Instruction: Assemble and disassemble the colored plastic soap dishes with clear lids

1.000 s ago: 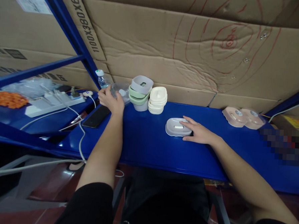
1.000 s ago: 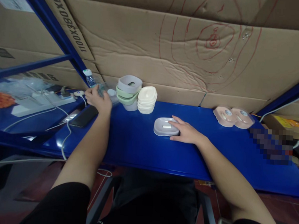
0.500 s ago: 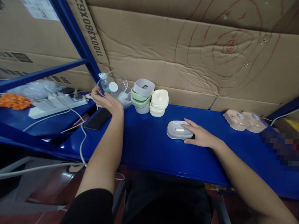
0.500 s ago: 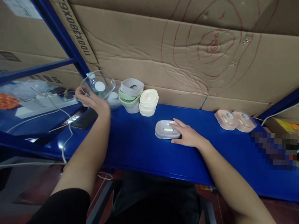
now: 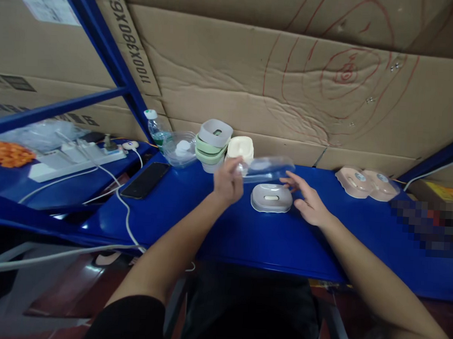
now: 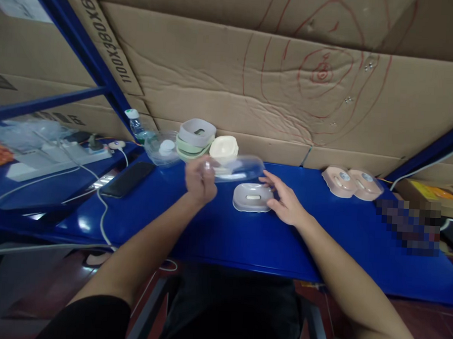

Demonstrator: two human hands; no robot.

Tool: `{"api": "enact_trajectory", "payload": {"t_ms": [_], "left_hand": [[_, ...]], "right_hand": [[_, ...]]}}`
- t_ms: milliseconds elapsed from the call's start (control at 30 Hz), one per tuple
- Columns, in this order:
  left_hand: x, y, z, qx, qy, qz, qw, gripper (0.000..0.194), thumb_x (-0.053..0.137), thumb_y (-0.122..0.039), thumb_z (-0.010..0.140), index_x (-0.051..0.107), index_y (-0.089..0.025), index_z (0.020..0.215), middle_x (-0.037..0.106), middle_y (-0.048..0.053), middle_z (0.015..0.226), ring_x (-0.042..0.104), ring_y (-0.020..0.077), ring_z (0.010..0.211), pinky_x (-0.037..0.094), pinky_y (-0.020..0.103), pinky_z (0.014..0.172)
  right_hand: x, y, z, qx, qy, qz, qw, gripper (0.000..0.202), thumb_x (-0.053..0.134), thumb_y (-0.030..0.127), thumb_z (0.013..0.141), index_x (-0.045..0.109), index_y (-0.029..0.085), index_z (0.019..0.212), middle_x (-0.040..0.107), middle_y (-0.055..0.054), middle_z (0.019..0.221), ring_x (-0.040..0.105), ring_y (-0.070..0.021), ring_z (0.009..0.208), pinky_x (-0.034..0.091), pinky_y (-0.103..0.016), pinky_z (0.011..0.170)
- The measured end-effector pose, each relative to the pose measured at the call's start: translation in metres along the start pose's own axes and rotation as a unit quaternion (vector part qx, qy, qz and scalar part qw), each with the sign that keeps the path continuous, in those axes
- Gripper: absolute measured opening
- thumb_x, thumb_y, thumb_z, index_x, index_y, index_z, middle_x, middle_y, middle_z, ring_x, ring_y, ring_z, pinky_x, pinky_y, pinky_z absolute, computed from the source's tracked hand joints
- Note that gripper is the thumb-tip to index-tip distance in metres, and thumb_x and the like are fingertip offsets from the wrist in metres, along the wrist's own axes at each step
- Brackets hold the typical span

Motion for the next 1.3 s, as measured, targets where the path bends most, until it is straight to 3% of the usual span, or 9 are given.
{"api": "enact_trajectory", "payload": {"t_ms": [67, 167, 267, 367, 533, 600, 967, 1133, 1300], "left_hand": [[0.02, -0.017, -0.014, 0.124, 0.037, 0.027, 0.991, 0.028, 0.042, -0.045, 0.113, 0.057, -0.024, 0.124, 0.074, 0.007, 0.107, 0.073, 0.0209, 0.104, 0.06, 0.04, 0.089], [0.033, -0.025, -0.02, 0.196, 0.07, 0.034, 0.977, 0.02, 0.04, -0.027, 0.112, 0.055, -0.024, 0.125, 0.075, 0.008, 0.115, 0.074, 0.0183, 0.108, 0.063, 0.037, 0.087], [0.033, -0.02, -0.017, 0.196, 0.099, 0.052, 0.974, 0.017, 0.043, -0.021, 0.11, 0.055, -0.022, 0.122, 0.075, 0.011, 0.118, 0.074, 0.0195, 0.111, 0.063, 0.038, 0.088], [0.031, -0.012, -0.015, 0.172, 0.14, 0.087, 0.971, 0.019, 0.043, -0.017, 0.108, 0.057, -0.021, 0.121, 0.075, 0.012, 0.121, 0.074, 0.0206, 0.115, 0.062, 0.039, 0.09], [0.033, -0.012, -0.014, 0.151, 0.248, 0.169, 0.942, 0.038, 0.045, -0.007, 0.101, 0.063, -0.016, 0.133, 0.074, 0.014, 0.13, 0.073, 0.0223, 0.121, 0.062, 0.038, 0.095], [0.034, -0.013, -0.014, 0.156, 0.274, 0.191, 0.93, 0.042, 0.048, -0.006, 0.099, 0.064, -0.017, 0.136, 0.073, 0.014, 0.133, 0.072, 0.0231, 0.122, 0.062, 0.039, 0.098], [0.037, -0.007, -0.015, 0.175, 0.319, 0.21, 0.908, 0.043, 0.052, -0.008, 0.098, 0.065, -0.017, 0.138, 0.068, 0.015, 0.14, 0.069, 0.0258, 0.123, 0.06, 0.042, 0.101], [0.032, -0.004, -0.015, 0.156, 0.394, 0.151, 0.893, 0.048, 0.072, -0.031, 0.094, 0.066, -0.018, 0.139, 0.065, 0.016, 0.143, 0.066, 0.0295, 0.126, 0.056, 0.047, 0.107], [0.029, -0.002, -0.014, 0.122, 0.414, 0.119, 0.894, 0.066, 0.085, -0.058, 0.081, 0.069, -0.023, 0.135, 0.068, 0.015, 0.137, 0.07, 0.0303, 0.119, 0.057, 0.047, 0.104]], "right_hand": [[0.002, 0.003, 0.0, 0.024, 0.016, 0.043, 0.999, 0.096, 0.036, 0.091, 0.094, 0.034, 0.031, 0.169, 0.068, -0.016, 0.147, 0.07, -0.038, 0.124, 0.058, -0.057, 0.101], [0.004, 0.003, 0.0, 0.076, 0.029, 0.099, 0.992, 0.107, 0.035, 0.1, 0.084, 0.044, 0.028, 0.163, 0.075, -0.015, 0.128, 0.073, -0.037, 0.114, 0.06, -0.053, 0.095], [0.002, 0.0, 0.001, 0.084, 0.017, 0.121, 0.989, 0.11, 0.058, 0.098, 0.077, 0.045, 0.028, 0.161, 0.076, -0.011, 0.112, 0.074, -0.0328, 0.1, 0.061, -0.049, 0.088], [-0.001, -0.005, 0.001, 0.062, 0.024, 0.105, 0.992, 0.115, 0.079, 0.088, 0.068, 0.046, 0.029, 0.161, 0.074, -0.01, 0.115, 0.073, -0.0331, 0.104, 0.059, -0.05, 0.095], [-0.004, -0.018, 0.001, 0.047, 0.019, 0.081, 0.995, 0.095, 0.064, 0.088, 0.085, 0.05, 0.03, 0.158, 0.075, -0.011, 0.118, 0.073, -0.034, 0.108, 0.057, -0.056, 0.099], [-0.005, -0.022, 0.0, 0.045, 0.021, 0.073, 0.996, 0.1, 0.068, 0.087, 0.082, 0.047, 0.029, 0.161, 0.074, -0.013, 0.124, 0.072, -0.0357, 0.113, 0.056, -0.058, 0.102], [-0.005, -0.037, -0.004, 0.059, 0.041, 0.035, 0.997, 0.1, 0.071, 0.078, 0.087, 0.038, 0.03, 0.167, 0.065, -0.016, 0.148, 0.064, -0.0393, 0.134, 0.049, -0.062, 0.115], [0.0, -0.048, -0.005, 0.06, 0.089, -0.039, 0.993, 0.106, 0.084, 0.066, 0.081, 0.034, 0.032, 0.169, 0.057, -0.017, 0.158, 0.056, -0.0432, 0.143, 0.043, -0.069, 0.119], [0.005, -0.054, -0.006, 0.063, 0.118, -0.032, 0.99, 0.106, 0.083, 0.059, 0.084, 0.028, 0.033, 0.171, 0.047, -0.017, 0.167, 0.05, -0.043, 0.149, 0.041, -0.07, 0.121]]}}
Point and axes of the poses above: each hand's wrist, its own z-axis towards the middle knuckle, its own x-axis out of the palm, y = z × x, the point moved 3 cm from there along z, towards the middle knuckle
